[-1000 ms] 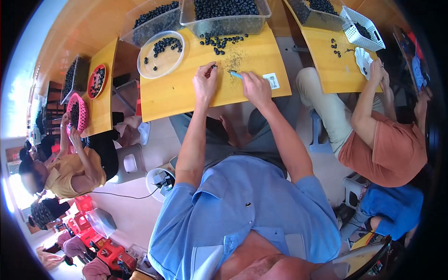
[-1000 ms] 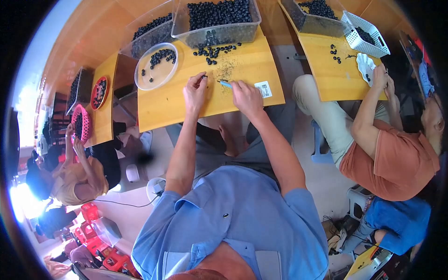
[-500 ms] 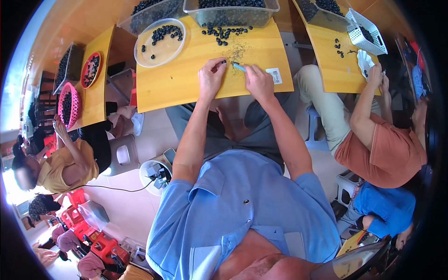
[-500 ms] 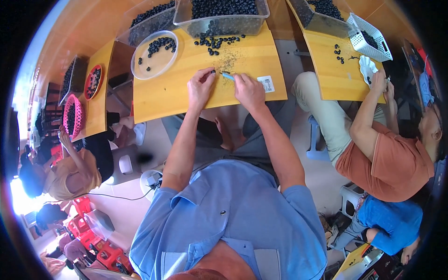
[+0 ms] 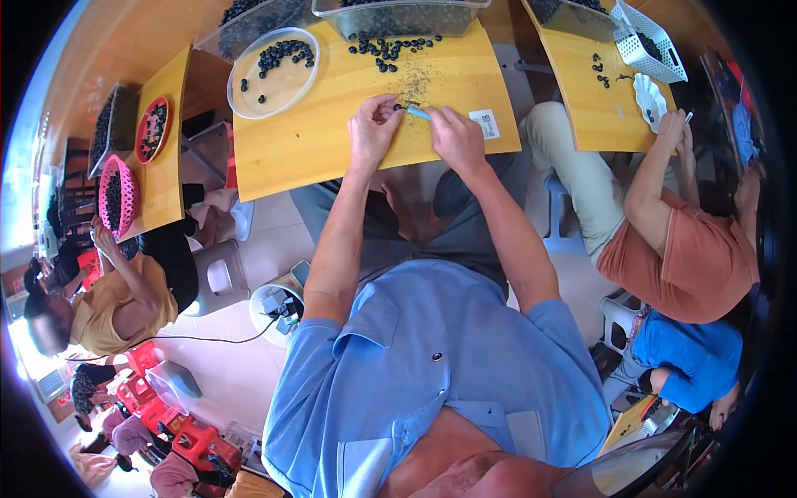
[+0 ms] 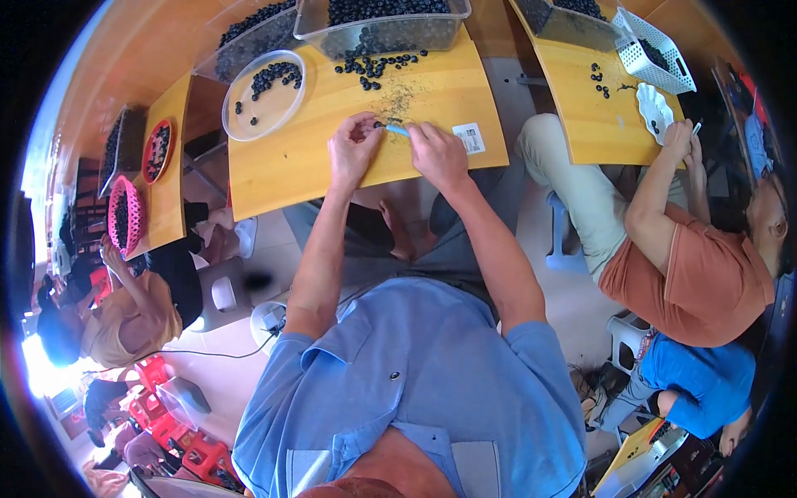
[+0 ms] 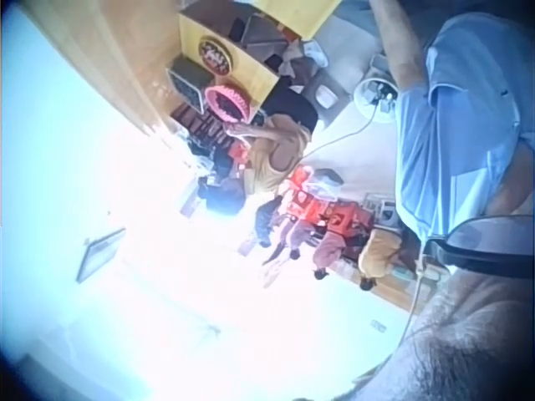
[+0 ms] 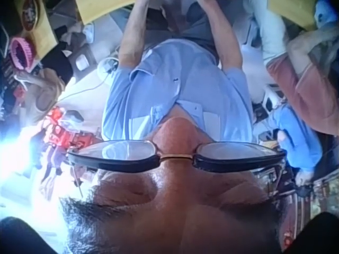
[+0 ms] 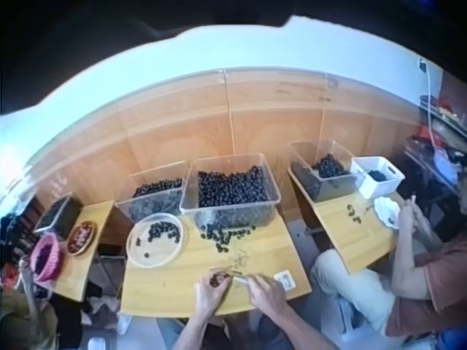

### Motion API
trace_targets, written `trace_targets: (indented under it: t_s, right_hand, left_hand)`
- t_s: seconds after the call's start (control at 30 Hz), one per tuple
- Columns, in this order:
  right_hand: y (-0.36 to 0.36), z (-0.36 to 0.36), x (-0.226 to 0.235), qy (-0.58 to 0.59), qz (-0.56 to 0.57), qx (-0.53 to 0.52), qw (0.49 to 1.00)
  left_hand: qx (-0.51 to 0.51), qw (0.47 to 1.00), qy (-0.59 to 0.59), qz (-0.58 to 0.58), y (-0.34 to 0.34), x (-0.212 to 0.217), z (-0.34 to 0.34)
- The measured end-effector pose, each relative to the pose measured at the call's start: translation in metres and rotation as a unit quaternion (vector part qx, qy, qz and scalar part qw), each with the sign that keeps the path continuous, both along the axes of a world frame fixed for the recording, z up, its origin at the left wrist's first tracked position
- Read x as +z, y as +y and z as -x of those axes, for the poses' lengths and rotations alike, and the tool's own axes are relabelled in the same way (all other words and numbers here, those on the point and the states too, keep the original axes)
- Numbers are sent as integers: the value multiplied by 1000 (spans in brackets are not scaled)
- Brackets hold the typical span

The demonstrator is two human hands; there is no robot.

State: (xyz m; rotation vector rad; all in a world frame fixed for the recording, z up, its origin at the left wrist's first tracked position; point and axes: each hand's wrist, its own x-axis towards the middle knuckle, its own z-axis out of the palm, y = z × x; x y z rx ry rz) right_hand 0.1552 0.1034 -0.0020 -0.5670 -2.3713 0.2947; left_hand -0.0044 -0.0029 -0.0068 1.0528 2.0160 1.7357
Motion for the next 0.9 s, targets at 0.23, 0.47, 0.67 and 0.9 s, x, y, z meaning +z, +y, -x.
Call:
trace_targets:
  t_s: [0.23,0.47,0.67,0.9]
  right_hand:
    - [-1,0,2,-20,-37,7,999]
    - [0,2,1,-27,-43,6,999]
    - [0,1,-3,-25,-34,5,999]
    - [0,1,-6,-22,-26,4,999]
  left_hand:
    - [-21,999,22,39,-1,7,-3]
    - [-30,999,13,29,0,7,0]
    - [-40,998,-6,38,-2,8,-1]
    - [-42,997,-61,10,-2,6,-3]
